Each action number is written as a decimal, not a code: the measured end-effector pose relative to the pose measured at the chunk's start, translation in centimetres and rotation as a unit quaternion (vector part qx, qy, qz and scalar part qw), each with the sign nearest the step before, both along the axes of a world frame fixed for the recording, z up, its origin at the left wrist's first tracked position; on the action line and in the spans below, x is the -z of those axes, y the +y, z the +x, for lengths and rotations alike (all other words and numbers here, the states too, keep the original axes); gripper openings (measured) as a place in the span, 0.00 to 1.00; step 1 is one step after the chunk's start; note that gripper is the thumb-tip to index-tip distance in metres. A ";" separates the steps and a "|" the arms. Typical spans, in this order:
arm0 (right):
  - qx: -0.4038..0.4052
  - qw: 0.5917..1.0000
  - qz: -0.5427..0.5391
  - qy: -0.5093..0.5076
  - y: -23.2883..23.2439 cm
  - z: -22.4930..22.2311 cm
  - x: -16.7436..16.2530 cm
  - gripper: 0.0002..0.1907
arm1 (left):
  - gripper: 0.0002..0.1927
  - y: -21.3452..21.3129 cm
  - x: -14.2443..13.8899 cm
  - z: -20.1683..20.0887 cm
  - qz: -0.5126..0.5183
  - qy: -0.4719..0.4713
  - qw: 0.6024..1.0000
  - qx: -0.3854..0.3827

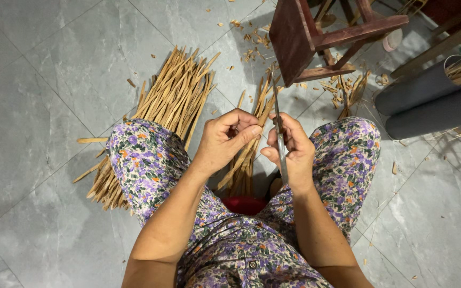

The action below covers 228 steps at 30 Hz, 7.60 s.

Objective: The person sits on the floor and uses shears to trim and split thin wooden sticks one at a time. They repeatedly pick up sticks, cut or split them, and place the pieces on the floor.

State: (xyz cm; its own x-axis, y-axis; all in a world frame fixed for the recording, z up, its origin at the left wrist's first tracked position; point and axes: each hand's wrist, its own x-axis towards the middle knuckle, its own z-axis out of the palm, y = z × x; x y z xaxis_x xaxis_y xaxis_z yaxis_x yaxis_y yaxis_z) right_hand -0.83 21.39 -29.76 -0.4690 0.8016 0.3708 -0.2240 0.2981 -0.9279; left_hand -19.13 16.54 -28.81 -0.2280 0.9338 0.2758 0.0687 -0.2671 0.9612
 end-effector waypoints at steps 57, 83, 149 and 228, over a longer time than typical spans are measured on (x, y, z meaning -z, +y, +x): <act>0.152 0.946 -0.260 -0.119 9.8 -4.2 14.0 0.26 | 0.19 15.0 25.7 -2.7 -0.492 0.327 0.797 -0.127; 0.107 0.933 -0.332 -0.091 9.4 -5.8 15.4 0.26 | 0.21 11.2 22.1 -14.2 -0.627 0.371 0.595 -0.340; 0.040 0.997 -0.030 0.050 0.1 -1.3 -0.3 0.38 | 0.07 1.3 -2.7 1.0 0.023 -0.002 0.997 -0.070; 0.173 0.942 -0.266 0.108 5.7 -1.9 4.1 0.28 | 0.15 14.3 24.1 0.4 -0.301 0.342 0.889 -0.047</act>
State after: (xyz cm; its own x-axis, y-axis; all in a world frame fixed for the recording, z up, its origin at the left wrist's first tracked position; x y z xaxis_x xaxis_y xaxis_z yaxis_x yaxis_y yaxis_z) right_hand -2.77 27.09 -33.89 -0.1048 0.9920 -0.0700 -0.3988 -0.1064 -0.9108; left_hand -18.76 30.80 -52.94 -0.2844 0.9447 -0.1633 0.6867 0.3195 0.6530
